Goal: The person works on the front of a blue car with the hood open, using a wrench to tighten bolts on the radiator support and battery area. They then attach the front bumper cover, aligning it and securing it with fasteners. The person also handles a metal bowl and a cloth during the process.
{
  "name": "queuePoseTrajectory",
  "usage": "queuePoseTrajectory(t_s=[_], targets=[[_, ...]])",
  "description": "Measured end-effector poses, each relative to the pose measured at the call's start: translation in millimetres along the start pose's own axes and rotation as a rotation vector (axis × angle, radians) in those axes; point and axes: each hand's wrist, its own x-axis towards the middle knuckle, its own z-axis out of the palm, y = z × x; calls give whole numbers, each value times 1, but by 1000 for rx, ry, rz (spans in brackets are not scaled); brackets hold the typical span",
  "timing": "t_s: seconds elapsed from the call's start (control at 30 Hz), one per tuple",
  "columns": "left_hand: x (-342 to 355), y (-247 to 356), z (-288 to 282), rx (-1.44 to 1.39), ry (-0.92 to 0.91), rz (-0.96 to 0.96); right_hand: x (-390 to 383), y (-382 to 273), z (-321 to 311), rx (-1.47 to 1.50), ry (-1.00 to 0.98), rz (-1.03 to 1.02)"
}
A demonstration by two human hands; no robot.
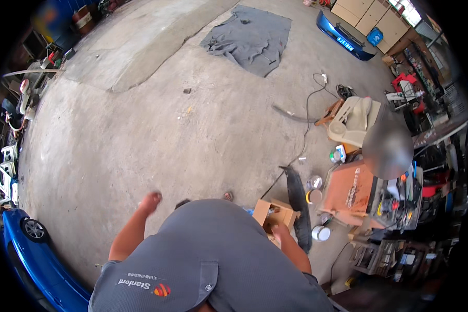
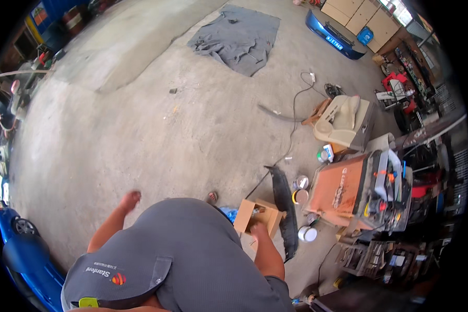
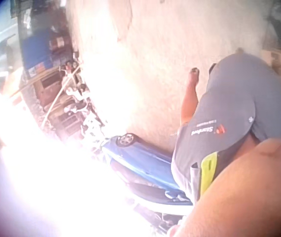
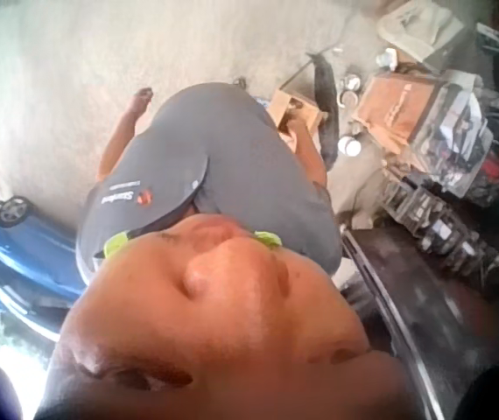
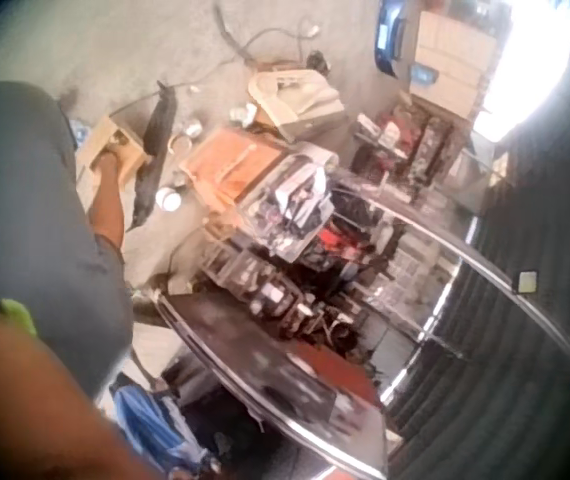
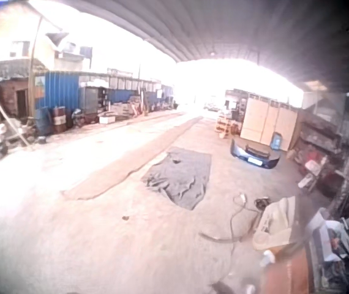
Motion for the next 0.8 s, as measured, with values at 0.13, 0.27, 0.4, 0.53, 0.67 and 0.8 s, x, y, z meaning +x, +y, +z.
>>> queuePoseTrajectory(t_s=[0.13,0.27,0.4,0.53,0.67,0.8], targets=[[22,-31,41,54,-400,-252,97,-193,-152,2,118,-280],[94,-10,19,151,-460,-414,194,-338,-254,40,169,-434],[250,36,-29,297,-449,-384,303,-397,-284,91,180,-450],[482,152,-106,508,-314,-227,346,-403,-323,18,97,-168],[671,309,-203,435,-27,19,398,-376,-336,133,39,-33],[789,614,-250,40,114,301,442,-330,-376,53,100,60]])
